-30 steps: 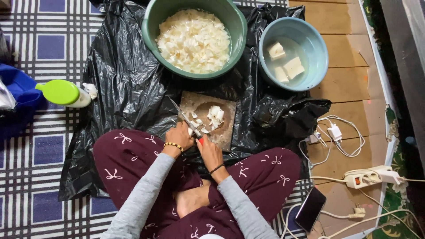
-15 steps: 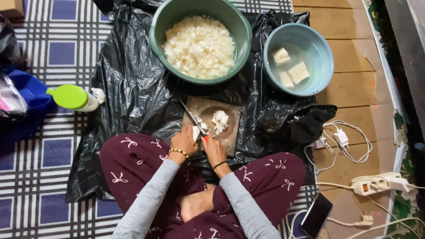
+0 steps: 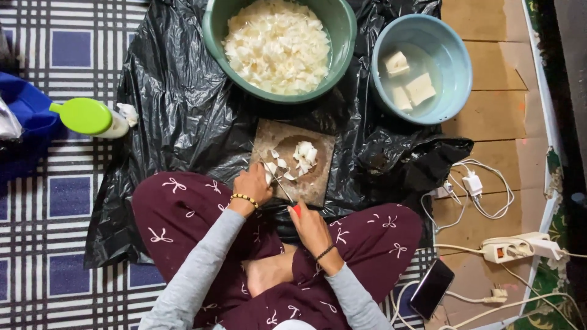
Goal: Dicing blocks of tofu into small pieces using a knife on a wooden cutting board while sitting on the floor.
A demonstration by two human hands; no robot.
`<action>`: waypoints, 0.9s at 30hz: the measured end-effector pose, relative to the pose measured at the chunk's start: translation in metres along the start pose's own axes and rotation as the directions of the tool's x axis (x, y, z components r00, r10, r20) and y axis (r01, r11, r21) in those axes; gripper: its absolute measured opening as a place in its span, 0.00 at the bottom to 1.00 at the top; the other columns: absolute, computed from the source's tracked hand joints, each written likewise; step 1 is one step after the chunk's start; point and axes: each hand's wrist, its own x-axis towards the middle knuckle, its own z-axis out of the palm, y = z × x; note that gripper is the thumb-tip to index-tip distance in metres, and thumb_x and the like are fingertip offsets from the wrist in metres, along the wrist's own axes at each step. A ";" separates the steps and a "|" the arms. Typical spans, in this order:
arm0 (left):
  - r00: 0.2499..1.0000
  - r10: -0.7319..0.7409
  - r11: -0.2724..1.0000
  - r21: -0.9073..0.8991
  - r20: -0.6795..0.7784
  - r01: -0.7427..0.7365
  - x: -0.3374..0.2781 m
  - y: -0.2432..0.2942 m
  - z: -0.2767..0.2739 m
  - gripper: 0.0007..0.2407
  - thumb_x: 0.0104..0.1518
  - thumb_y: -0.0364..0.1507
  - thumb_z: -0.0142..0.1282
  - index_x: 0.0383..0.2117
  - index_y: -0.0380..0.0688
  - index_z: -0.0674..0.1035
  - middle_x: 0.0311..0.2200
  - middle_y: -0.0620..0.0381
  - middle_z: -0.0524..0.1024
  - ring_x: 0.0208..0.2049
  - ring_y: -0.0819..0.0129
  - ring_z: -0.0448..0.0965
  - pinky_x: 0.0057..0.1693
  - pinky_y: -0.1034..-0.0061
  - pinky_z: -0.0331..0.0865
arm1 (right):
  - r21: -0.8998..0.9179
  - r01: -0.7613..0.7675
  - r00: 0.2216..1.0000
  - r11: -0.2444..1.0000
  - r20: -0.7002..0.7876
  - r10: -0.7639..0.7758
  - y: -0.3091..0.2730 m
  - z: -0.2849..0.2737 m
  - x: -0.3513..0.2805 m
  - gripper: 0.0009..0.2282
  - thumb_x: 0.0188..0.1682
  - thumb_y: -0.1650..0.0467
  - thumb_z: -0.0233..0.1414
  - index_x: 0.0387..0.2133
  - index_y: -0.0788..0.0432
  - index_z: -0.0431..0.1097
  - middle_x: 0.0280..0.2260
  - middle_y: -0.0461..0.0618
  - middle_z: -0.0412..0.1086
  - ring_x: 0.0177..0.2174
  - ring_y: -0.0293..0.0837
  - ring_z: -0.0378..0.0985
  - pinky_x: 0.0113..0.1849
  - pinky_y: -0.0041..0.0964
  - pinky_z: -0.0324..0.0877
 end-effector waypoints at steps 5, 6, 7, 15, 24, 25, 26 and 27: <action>1.000 0.006 1.000 0.011 -0.012 -0.006 0.000 0.002 -0.002 0.29 0.45 0.44 0.61 0.51 0.39 0.68 0.44 0.46 0.72 0.37 0.39 0.79 0.43 0.50 0.79 | -0.077 0.002 0.998 0.997 -0.058 -0.006 0.010 0.026 0.022 0.19 0.57 0.54 0.40 0.39 0.57 0.66 0.28 0.66 0.76 0.32 0.66 0.82 0.34 0.59 0.76; 1.000 0.002 1.000 0.030 -0.011 -0.001 0.004 0.001 0.003 0.30 0.45 0.44 0.60 0.51 0.40 0.68 0.43 0.47 0.72 0.37 0.39 0.80 0.43 0.50 0.79 | -0.097 -0.001 0.997 0.995 -0.076 -0.006 0.011 0.029 0.027 0.20 0.57 0.54 0.39 0.38 0.58 0.66 0.27 0.67 0.76 0.31 0.66 0.81 0.34 0.60 0.76; 1.000 0.002 1.000 0.030 -0.005 -0.002 0.003 0.001 0.007 0.30 0.45 0.44 0.60 0.51 0.40 0.68 0.43 0.47 0.72 0.37 0.39 0.80 0.43 0.50 0.79 | -0.094 -0.005 0.997 0.996 -0.072 -0.001 0.011 0.035 0.031 0.20 0.57 0.54 0.39 0.38 0.58 0.66 0.27 0.67 0.76 0.31 0.66 0.81 0.34 0.60 0.76; 1.000 0.007 0.999 0.035 -0.012 -0.007 0.010 -0.002 0.012 0.28 0.45 0.45 0.59 0.49 0.39 0.68 0.42 0.48 0.73 0.35 0.41 0.81 0.43 0.53 0.79 | -0.115 0.125 0.953 0.985 -0.263 -0.152 -0.003 0.045 0.058 0.18 0.59 0.57 0.41 0.35 0.62 0.65 0.26 0.68 0.75 0.27 0.65 0.82 0.30 0.58 0.77; 0.999 0.013 0.999 0.037 -0.045 -0.011 0.003 0.005 -0.005 0.27 0.44 0.44 0.62 0.45 0.41 0.68 0.41 0.48 0.73 0.33 0.41 0.81 0.41 0.50 0.79 | -0.202 0.099 0.942 0.974 -0.295 -0.157 0.009 0.059 0.055 0.17 0.60 0.59 0.42 0.35 0.61 0.65 0.19 0.59 0.73 0.19 0.54 0.80 0.23 0.45 0.75; 0.999 0.015 0.999 0.038 -0.047 -0.013 0.002 0.006 -0.005 0.27 0.44 0.44 0.62 0.45 0.41 0.68 0.41 0.48 0.73 0.33 0.41 0.81 0.41 0.50 0.79 | -0.203 0.098 0.941 0.974 -0.298 -0.157 0.007 0.062 0.063 0.17 0.60 0.59 0.42 0.35 0.61 0.65 0.19 0.59 0.73 0.19 0.54 0.80 0.23 0.45 0.75; 0.998 0.012 1.000 0.028 -0.067 -0.010 0.001 0.007 -0.004 0.26 0.46 0.45 0.60 0.45 0.40 0.69 0.40 0.47 0.73 0.34 0.41 0.81 0.42 0.51 0.79 | -0.176 0.107 0.940 0.979 -0.303 -0.157 0.006 0.066 0.072 0.17 0.59 0.59 0.42 0.35 0.62 0.65 0.19 0.60 0.73 0.19 0.55 0.80 0.23 0.46 0.75; 0.996 0.008 1.000 0.017 -0.085 -0.006 -0.003 0.009 -0.002 0.25 0.48 0.45 0.57 0.44 0.39 0.69 0.40 0.46 0.74 0.34 0.40 0.81 0.42 0.52 0.79 | -0.150 0.115 0.939 0.982 -0.305 -0.157 0.005 0.070 0.078 0.16 0.59 0.59 0.43 0.34 0.62 0.65 0.19 0.62 0.74 0.20 0.56 0.80 0.23 0.47 0.74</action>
